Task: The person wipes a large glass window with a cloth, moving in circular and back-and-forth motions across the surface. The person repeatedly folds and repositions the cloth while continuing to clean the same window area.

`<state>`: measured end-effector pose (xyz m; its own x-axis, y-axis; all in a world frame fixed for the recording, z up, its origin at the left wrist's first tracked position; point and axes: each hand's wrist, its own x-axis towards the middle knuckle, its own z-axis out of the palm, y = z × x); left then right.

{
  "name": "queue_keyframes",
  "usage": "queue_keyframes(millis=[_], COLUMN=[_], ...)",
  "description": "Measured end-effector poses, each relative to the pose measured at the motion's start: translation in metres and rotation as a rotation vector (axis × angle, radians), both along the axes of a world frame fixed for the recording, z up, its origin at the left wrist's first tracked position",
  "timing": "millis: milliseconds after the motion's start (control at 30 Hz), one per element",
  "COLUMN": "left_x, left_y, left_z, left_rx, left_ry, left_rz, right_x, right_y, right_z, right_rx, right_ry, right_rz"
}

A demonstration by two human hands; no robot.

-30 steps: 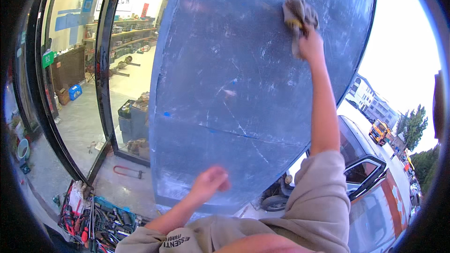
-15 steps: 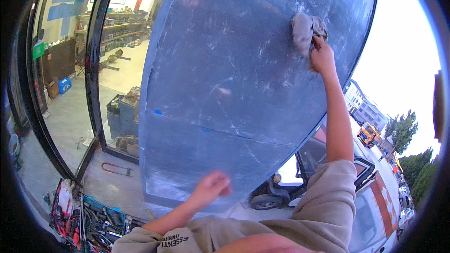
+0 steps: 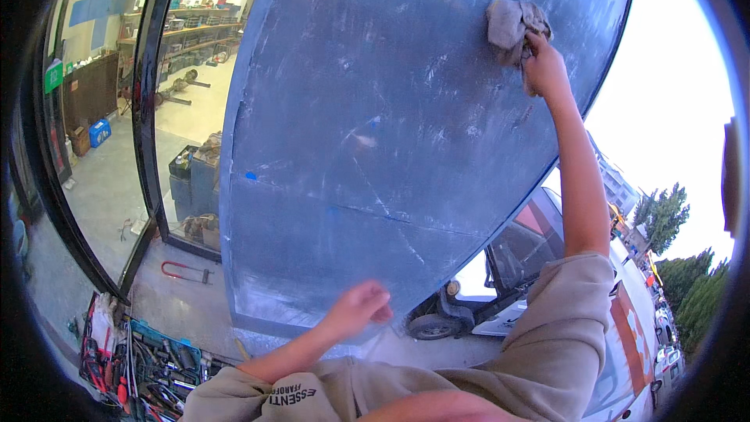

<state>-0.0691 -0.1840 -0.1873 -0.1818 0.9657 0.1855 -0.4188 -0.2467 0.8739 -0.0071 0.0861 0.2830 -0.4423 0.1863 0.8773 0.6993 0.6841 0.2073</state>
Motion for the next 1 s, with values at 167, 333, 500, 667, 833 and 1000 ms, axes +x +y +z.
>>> queue_keyframes(millis=[167, 333, 500, 667, 833, 1000], left_x=[0.009, 0.006, 0.001, 0.001, 0.001, 0.001], left_y=[0.001, -0.016, -0.016, -0.017, -0.03, -0.026], left_z=[0.006, 0.002, -0.001, 0.006, 0.001, 0.005], left_rx=[0.059, 0.015, 0.033, 0.094, 0.058, 0.052], left_ry=[0.061, 0.014, -0.041, 0.034, -0.028, 0.007], left_rz=[-0.024, 0.02, 0.084, 0.049, 0.066, 0.06], right_x=[-0.004, 0.002, -0.016, -0.029, -0.012, -0.021], right_y=[0.002, 0.01, -0.021, -0.013, 0.007, -0.008], right_z=[0.029, -0.042, -0.011, 0.044, -0.027, -0.006], right_rx=[0.053, 0.077, 0.033, 0.051, 0.143, 0.061], right_ry=[-0.004, 0.01, 0.073, 0.09, -0.016, 0.022], right_rz=[0.01, 0.147, 0.086, 0.017, 0.12, 0.077])
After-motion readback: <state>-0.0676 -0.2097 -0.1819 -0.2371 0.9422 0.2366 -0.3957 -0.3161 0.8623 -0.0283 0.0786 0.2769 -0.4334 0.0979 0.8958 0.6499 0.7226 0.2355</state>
